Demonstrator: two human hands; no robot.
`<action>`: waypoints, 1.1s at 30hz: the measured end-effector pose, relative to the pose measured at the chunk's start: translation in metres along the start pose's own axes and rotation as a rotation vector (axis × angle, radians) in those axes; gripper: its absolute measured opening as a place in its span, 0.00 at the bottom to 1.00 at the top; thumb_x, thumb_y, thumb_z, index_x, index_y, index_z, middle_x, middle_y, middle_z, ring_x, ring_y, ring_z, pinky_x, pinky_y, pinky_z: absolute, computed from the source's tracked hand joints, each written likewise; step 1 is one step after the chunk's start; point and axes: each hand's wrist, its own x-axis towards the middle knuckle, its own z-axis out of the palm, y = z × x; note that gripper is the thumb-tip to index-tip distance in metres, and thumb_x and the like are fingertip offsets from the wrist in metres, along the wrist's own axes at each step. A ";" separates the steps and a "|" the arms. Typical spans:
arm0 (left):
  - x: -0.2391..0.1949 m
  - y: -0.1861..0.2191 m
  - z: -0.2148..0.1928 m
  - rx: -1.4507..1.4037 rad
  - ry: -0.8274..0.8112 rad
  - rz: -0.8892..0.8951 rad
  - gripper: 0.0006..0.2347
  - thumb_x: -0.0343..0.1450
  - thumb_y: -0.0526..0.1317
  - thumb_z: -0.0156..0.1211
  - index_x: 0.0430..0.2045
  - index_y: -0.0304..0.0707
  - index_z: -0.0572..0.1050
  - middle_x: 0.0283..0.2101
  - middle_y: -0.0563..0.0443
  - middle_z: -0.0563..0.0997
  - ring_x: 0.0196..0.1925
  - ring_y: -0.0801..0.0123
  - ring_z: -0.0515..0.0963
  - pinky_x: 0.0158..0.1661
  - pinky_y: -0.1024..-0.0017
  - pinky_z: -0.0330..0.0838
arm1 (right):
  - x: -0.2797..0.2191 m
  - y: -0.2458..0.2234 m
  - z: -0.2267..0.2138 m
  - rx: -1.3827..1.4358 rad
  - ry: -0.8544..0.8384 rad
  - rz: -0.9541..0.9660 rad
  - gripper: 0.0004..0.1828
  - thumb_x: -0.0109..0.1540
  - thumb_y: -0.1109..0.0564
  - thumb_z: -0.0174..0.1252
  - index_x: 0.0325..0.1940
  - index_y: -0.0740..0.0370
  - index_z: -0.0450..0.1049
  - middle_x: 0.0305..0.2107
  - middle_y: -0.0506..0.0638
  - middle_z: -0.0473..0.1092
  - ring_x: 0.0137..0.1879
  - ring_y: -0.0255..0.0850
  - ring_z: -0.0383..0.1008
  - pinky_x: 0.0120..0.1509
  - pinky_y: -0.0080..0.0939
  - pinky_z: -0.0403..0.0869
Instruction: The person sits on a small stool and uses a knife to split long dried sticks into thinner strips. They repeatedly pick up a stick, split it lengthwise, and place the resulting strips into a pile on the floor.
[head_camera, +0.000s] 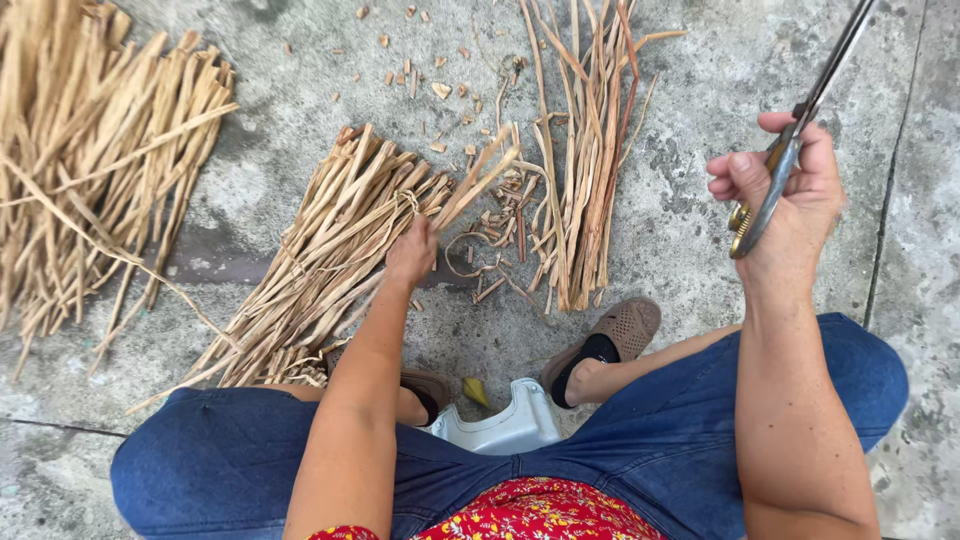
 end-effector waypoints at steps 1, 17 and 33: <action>-0.009 0.016 -0.015 -0.118 0.036 0.067 0.15 0.79 0.51 0.46 0.51 0.41 0.71 0.36 0.40 0.82 0.39 0.50 0.82 0.43 0.53 0.73 | -0.002 0.000 -0.002 0.027 0.010 -0.005 0.15 0.75 0.67 0.62 0.63 0.66 0.67 0.36 0.57 0.77 0.39 0.38 0.79 0.43 0.33 0.77; -0.225 0.132 -0.181 -0.561 0.004 0.469 0.10 0.76 0.41 0.55 0.49 0.40 0.76 0.34 0.58 0.82 0.26 0.81 0.75 0.30 0.78 0.73 | -0.032 -0.016 0.071 0.564 -0.217 0.121 0.20 0.63 0.59 0.64 0.57 0.57 0.67 0.45 0.58 0.79 0.26 0.32 0.72 0.29 0.31 0.74; -0.266 0.144 -0.183 -0.737 -0.004 0.710 0.16 0.80 0.44 0.49 0.59 0.37 0.72 0.30 0.53 0.80 0.22 0.81 0.72 0.24 0.81 0.69 | -0.072 -0.037 0.130 0.260 -0.411 -0.009 0.25 0.62 0.59 0.67 0.63 0.55 0.70 0.37 0.51 0.76 0.38 0.33 0.79 0.41 0.34 0.80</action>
